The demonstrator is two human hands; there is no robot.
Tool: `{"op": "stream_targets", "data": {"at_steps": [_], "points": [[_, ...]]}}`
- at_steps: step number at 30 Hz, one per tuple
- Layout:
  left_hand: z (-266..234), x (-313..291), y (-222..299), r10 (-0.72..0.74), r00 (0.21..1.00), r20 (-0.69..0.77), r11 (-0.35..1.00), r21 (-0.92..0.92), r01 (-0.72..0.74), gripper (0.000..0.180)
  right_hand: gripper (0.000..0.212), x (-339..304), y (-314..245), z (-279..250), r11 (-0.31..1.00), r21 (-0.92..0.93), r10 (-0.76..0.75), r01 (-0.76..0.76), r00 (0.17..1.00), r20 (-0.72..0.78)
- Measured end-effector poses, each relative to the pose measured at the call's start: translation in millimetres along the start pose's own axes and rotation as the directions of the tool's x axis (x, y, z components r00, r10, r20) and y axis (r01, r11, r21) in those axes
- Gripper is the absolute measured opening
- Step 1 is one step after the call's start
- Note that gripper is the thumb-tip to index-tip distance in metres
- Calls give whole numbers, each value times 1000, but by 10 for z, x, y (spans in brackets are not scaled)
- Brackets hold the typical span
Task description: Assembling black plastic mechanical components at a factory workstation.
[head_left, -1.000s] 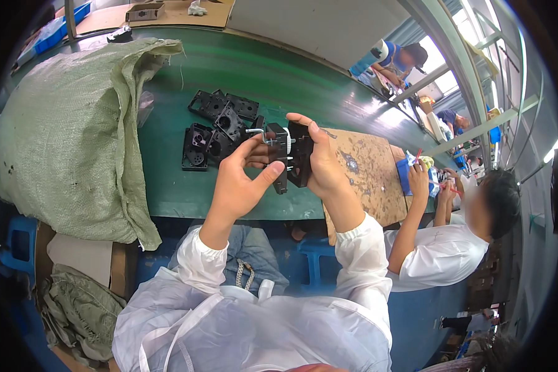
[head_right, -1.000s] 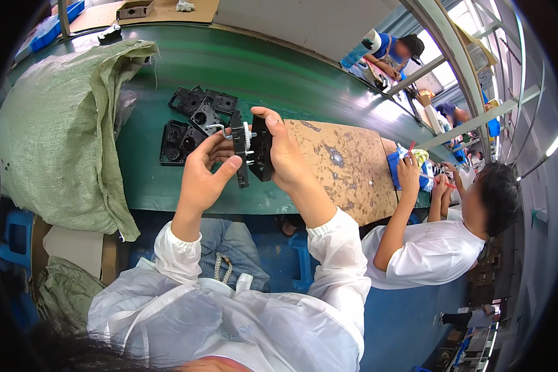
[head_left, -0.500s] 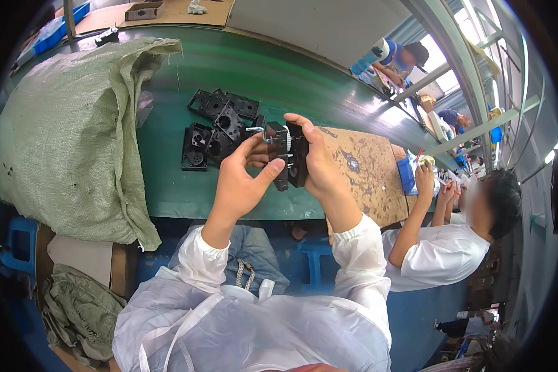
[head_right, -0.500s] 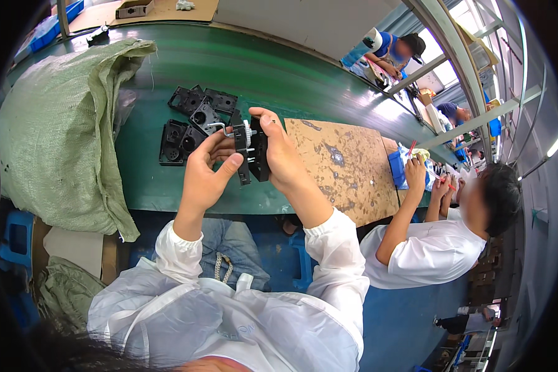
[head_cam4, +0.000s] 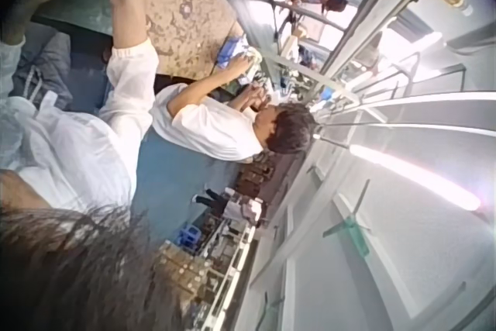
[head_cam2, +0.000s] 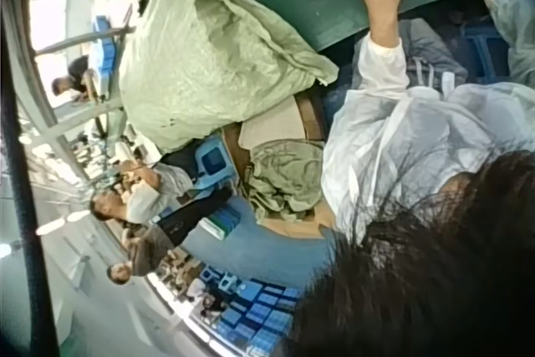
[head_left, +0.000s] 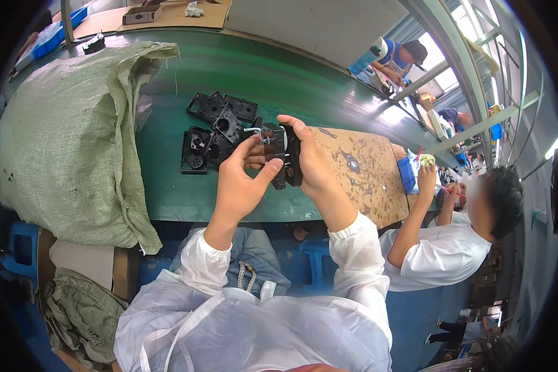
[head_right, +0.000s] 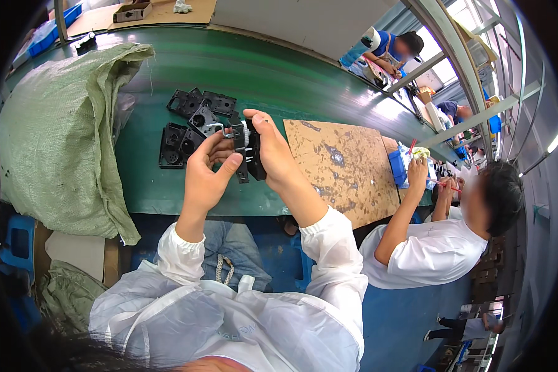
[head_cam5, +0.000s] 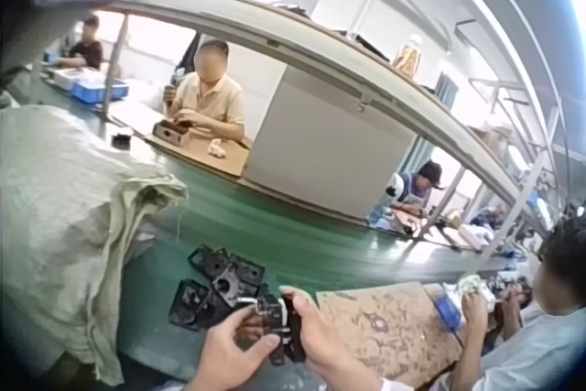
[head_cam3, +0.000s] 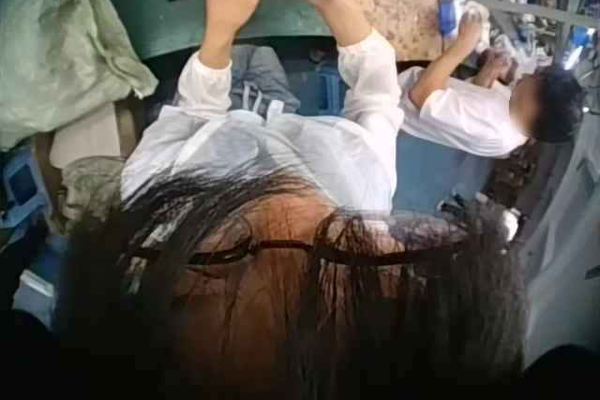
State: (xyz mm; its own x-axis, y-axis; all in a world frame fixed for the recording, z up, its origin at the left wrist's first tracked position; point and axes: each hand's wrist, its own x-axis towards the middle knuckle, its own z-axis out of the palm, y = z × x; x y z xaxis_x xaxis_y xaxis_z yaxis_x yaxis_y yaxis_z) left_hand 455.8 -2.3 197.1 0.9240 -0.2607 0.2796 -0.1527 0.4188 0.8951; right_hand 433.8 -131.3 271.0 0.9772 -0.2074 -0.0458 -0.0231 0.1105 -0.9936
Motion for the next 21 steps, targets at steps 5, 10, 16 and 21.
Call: {"op": "stream_targets", "data": {"at_steps": [5,10,16,21], "points": [[9,-2,27,-11,1000,10,999,38,11,58,50,16,61,-5,997,-75,-5,4,1000,-16],[9,-14,66,-1,1000,24,996,86,-1,58,50,31,90,3,992,-117,-43,41,999,-16],[-19,-4,7,-32,995,91,997,-66,38,53,53,-16,125,78,979,-130,-162,158,986,-23],[-59,-27,-5,-132,974,186,988,100,114,46,55,-105,258,95,896,-353,-294,270,956,-16]]}}
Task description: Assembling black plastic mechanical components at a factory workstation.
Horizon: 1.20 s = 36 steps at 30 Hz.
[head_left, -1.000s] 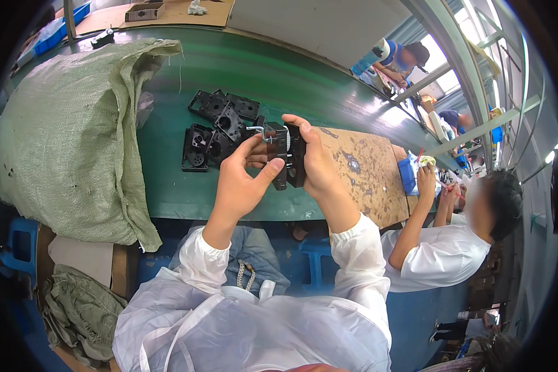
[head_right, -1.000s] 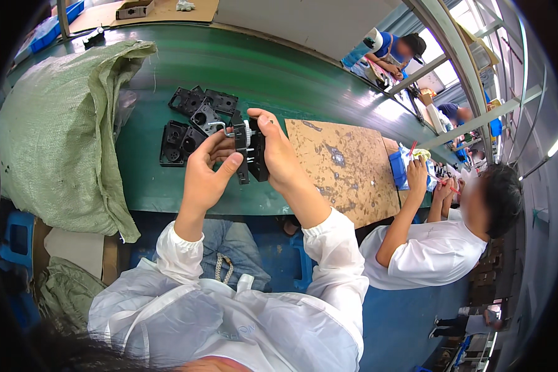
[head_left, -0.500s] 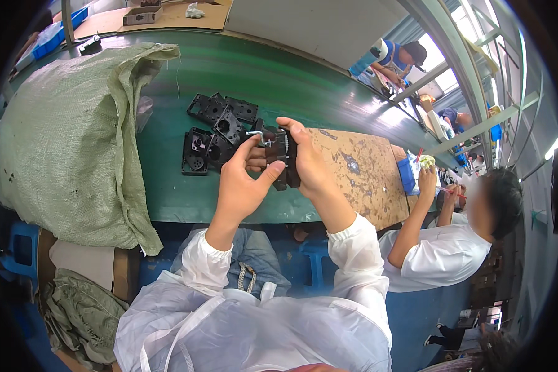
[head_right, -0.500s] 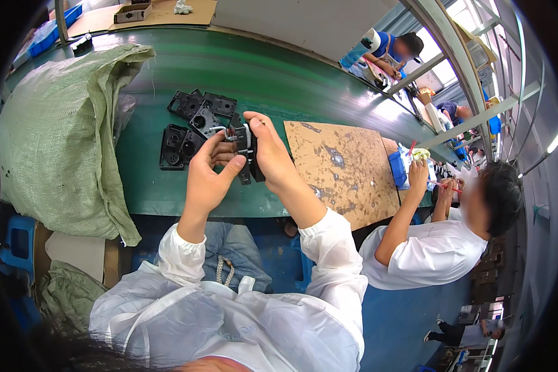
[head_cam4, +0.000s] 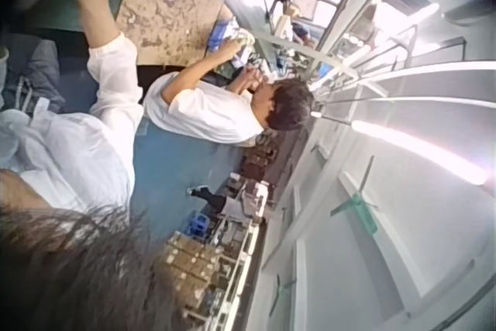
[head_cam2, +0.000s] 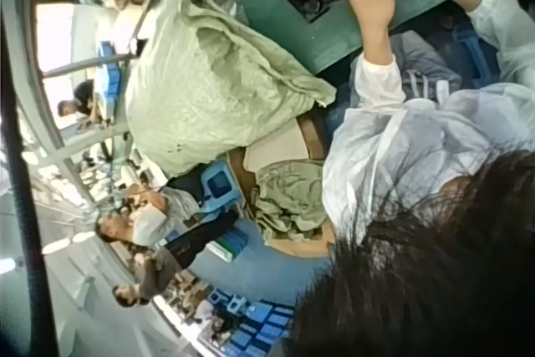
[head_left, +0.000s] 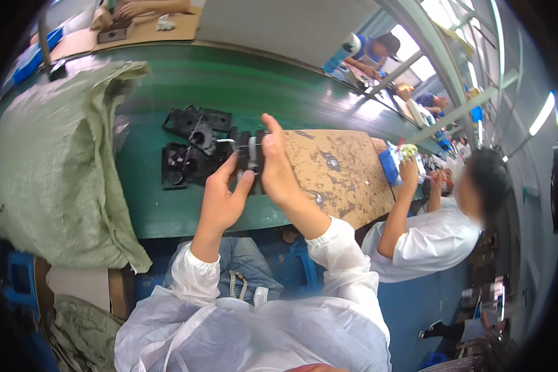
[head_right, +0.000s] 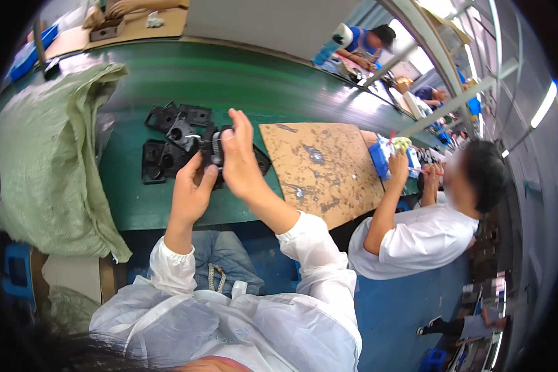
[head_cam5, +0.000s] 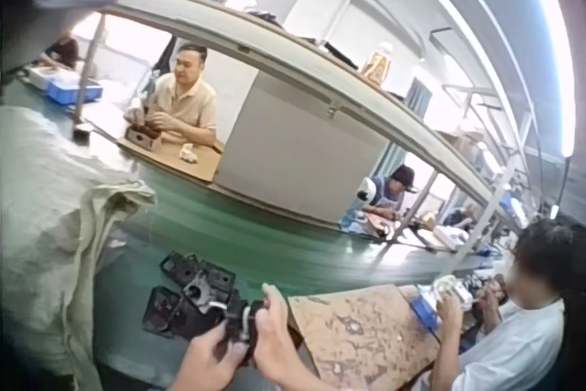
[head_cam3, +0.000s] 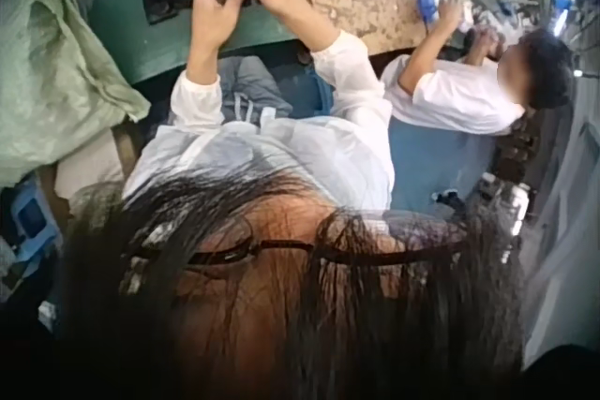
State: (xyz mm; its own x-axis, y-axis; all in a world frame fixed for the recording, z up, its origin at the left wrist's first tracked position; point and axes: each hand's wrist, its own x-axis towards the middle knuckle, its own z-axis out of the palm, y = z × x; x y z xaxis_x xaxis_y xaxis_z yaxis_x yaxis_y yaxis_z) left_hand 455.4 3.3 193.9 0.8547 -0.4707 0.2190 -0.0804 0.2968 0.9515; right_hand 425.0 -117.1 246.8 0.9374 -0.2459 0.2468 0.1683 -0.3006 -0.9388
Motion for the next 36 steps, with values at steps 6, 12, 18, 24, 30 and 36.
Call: {"op": "stream_targets", "data": {"at_steps": [6,12,18,24,30,36], "points": [[60,52,-10,254,964,-73,958,155,-241,40,67,-10,-84,-61,998,30,62,-63,997,49],[94,-14,126,78,990,-117,995,-52,-85,45,57,139,-124,-261,979,136,142,-153,986,89],[105,-29,171,149,988,-50,964,231,-134,42,34,158,-157,-232,1000,14,3,-3,1000,-16],[161,14,138,288,955,-73,920,299,-255,39,32,237,-170,-204,994,-69,-90,83,992,-93],[151,30,207,340,937,-81,891,345,-294,34,33,372,35,-280,985,-51,-171,165,975,-141],[101,-3,189,268,960,-85,929,287,-233,30,31,407,75,-288,980,-170,-113,100,991,-67]]}}
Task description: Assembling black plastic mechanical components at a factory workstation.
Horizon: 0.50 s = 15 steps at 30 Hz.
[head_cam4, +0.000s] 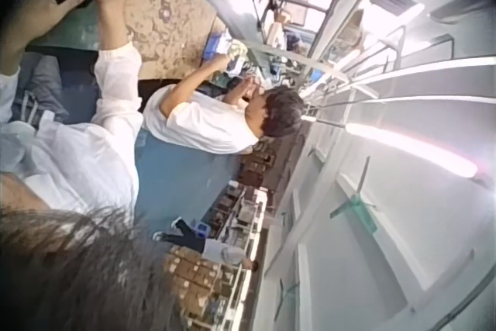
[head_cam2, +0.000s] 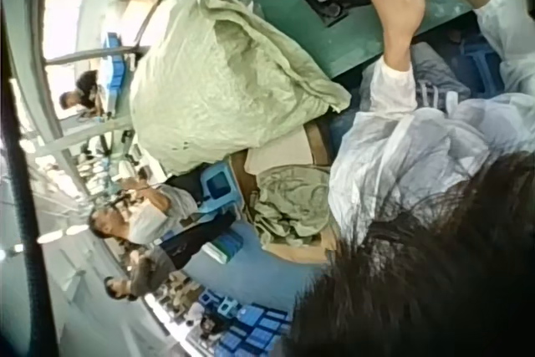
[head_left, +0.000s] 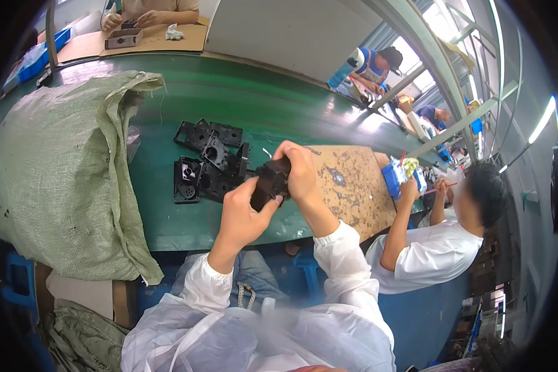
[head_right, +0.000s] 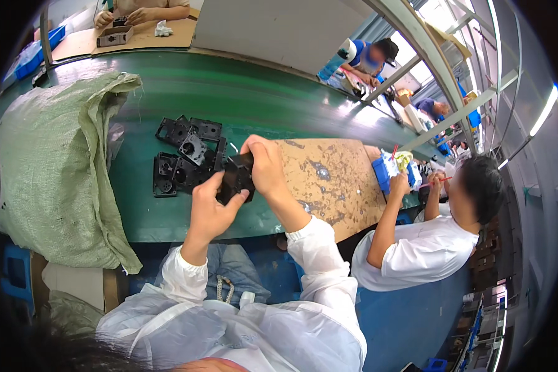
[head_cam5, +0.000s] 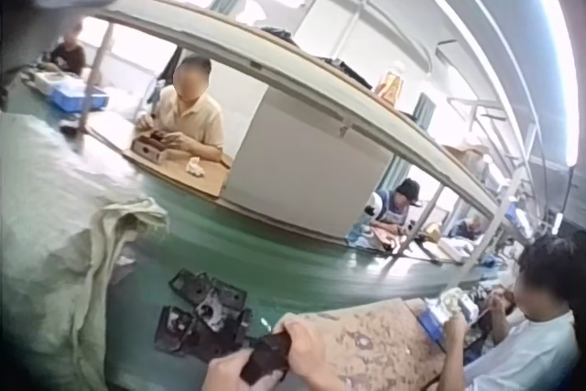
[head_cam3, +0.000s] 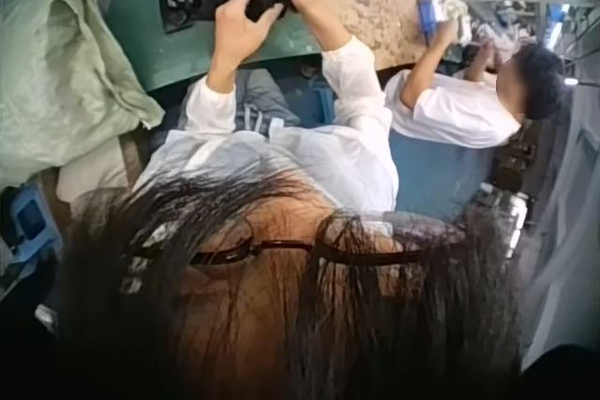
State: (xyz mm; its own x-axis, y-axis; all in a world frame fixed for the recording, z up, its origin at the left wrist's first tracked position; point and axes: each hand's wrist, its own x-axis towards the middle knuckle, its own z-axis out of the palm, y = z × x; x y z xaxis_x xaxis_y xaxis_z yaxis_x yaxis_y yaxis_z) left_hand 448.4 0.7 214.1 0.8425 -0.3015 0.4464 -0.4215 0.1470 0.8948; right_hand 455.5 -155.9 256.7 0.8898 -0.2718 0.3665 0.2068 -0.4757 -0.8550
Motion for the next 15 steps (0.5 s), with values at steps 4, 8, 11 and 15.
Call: {"op": "stream_targets", "data": {"at_steps": [4,8,11,15], "points": [[-91,-7,-42,-140,987,82,989,-39,143,27,30,-72,-108,-51,998,40,37,-43,989,143],[-104,15,-80,-168,985,46,986,9,167,37,38,-135,-226,-247,988,-64,152,-140,946,285],[-51,21,-43,-121,991,-50,992,-44,119,39,55,-121,-263,-340,969,-130,241,-212,928,284],[-113,25,-28,-175,983,49,878,-445,178,43,51,0,-111,-328,958,121,236,-260,955,180]]}}
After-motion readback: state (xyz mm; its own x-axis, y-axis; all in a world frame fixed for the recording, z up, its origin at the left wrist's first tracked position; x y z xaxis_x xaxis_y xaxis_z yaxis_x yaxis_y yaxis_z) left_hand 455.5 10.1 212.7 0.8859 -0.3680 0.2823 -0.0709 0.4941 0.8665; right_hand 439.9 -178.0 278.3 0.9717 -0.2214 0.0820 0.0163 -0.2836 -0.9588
